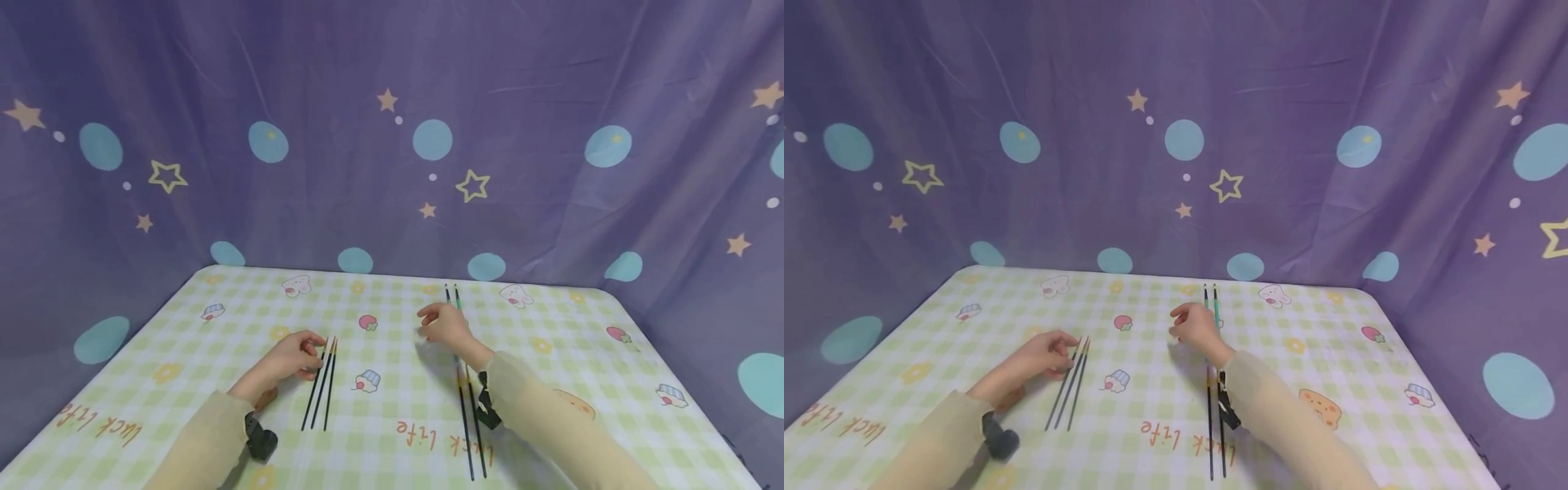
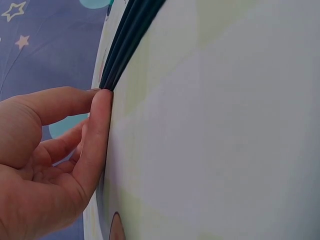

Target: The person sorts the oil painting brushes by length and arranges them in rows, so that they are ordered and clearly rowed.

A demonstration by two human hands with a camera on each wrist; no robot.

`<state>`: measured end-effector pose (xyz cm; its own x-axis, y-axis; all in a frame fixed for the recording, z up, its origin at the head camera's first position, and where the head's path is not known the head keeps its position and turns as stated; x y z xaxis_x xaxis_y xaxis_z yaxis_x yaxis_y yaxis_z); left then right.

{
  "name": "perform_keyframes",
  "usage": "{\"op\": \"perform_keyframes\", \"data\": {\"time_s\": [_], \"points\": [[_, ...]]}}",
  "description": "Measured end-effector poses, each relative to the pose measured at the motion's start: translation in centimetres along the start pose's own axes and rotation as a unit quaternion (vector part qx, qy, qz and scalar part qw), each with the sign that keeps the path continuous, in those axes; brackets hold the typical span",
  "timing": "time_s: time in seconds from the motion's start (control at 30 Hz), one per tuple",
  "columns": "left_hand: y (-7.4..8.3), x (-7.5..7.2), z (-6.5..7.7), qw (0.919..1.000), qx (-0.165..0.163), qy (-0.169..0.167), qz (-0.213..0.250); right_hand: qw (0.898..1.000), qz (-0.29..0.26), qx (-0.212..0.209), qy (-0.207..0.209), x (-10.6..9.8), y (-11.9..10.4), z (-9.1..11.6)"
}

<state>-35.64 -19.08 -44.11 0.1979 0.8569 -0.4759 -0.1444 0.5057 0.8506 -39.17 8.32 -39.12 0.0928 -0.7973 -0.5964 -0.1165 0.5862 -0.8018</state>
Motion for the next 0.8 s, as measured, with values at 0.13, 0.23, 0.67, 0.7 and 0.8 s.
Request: {"op": "perform_keyframes", "data": {"time_s": [0.13, 0.23, 0.67, 0.7, 0.8], "points": [[0.0, -0.1, -0.2, 1.0, 0.003, -0.004, 0.002, 0.999, -0.001, -0.022, -0.024, 1.6, -1.6, 0.6], [0.0, -0.1, -0.3, 0.9999, 0.004, -0.01, 0.0, 0.998, 0.002, -0.042, -0.037, 2.8, -2.7, 1.1], [0.0, -0.1, -0.3, 1.0, -0.004, -0.001, 0.003, 0.994, -0.053, -0.033, -0.094, 8.4, -5.1, 3.0], [0.0, -0.1, -0.3, 1.0, -0.005, -0.001, 0.005, 0.993, -0.057, -0.031, -0.096, 8.8, -5.1, 3.1], [-0.1, -0.1, -0.2, 0.9999, -0.008, -0.001, 0.005, 0.992, -0.068, -0.025, -0.101, 10.0, -5.5, 3.5]]}}
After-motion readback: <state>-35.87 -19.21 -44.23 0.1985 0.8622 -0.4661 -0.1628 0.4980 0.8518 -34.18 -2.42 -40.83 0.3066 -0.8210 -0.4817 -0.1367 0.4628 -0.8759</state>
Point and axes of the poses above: each hand's wrist, its own z-axis away from the middle knuckle, its own x-axis out of the palm, y = z × x, the point moved 10 cm from there along -z, towards the middle knuckle, and after that the axes turned 2 degrees about -x, right-handed, at the moved point
